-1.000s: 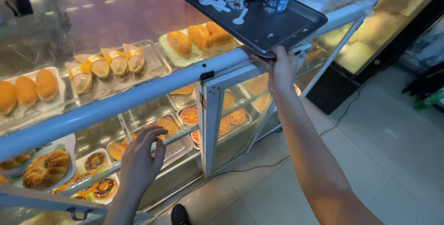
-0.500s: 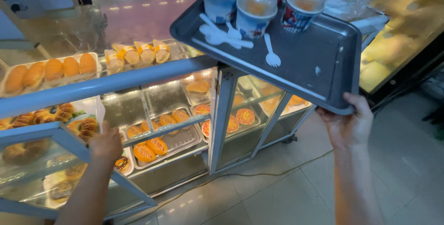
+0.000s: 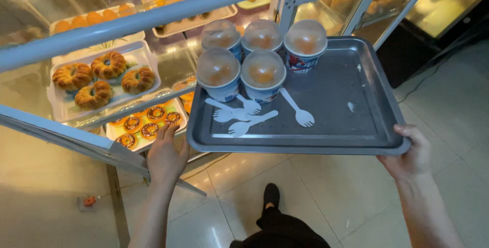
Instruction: The person transfers small round pastries from a large baking sheet to a smaller metal tray, then places the tray into a glass display case. They also retrieve packaged triangular items and a tray of cups from a refrigerator and arrange them in the display case.
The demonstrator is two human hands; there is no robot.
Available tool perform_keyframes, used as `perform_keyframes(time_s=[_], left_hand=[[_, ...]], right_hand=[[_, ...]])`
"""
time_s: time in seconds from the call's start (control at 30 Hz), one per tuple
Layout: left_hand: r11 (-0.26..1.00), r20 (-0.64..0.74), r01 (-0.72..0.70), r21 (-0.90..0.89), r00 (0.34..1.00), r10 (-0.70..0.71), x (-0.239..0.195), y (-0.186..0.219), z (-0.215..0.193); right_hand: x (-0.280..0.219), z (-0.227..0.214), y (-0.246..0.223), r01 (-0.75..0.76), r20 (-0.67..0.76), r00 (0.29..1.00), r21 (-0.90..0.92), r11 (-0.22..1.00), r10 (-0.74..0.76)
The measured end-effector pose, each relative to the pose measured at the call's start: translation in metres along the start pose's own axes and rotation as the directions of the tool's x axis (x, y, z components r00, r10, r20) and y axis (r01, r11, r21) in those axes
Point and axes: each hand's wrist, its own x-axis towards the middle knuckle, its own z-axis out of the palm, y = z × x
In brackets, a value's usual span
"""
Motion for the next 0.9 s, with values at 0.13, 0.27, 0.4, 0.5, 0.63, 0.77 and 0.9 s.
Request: perform_keyframes(time_s=[0.13, 0.27, 0.4, 0.5, 0.63, 0.77, 0.9], left_hand=[[-0.021, 0.586, 0.598, -0.802, 0.779, -0.223, -0.043, -0.014, -0.025], [-0.211, 0.583, 0.563, -0.799, 0.812, -0.039, -0.077, -0.032, -0.057], [-0.085, 0.535, 0.529, -0.844, 0.824, -0.189, -0.094, -0.04, -0.067], [-0.095, 0.488, 0.48, -0.872, 0.835, -0.253, -0.093, -0.044, -0.065], [-0.153, 0.427, 0.4, -0.904, 0.861, -0.277, -0.075, -0.056, -0.047], [-0.167, 0.413, 0.378, -0.911, 0.853, -0.318, -0.041, -0.072, -0.012], [-0.152, 0.339, 0.307, -0.94, 0.897, -0.285, 0.013, -0.086, 0.03]], right_hand=[[-0.009, 0.015, 0.04, -0.129, 0.048, 0.991, 0.017, 0.992, 0.128], [0.011, 0.037, 0.078, -0.292, -0.016, 0.957, -0.078, 0.953, 0.291], [0.046, 0.051, 0.121, -0.323, 0.336, 0.897, 0.057, 0.945, 0.287], [0.076, 0.066, 0.142, -0.462, 0.046, 0.882, -0.101, 0.881, 0.468], [0.117, 0.095, 0.162, -0.415, 0.198, 0.882, -0.109, 0.903, 0.429], [0.153, 0.122, 0.177, -0.465, 0.146, 0.873, -0.038, 0.885, 0.465], [0.18, 0.14, 0.188, -0.564, 0.185, 0.819, 0.082, 0.822, 0.543]])
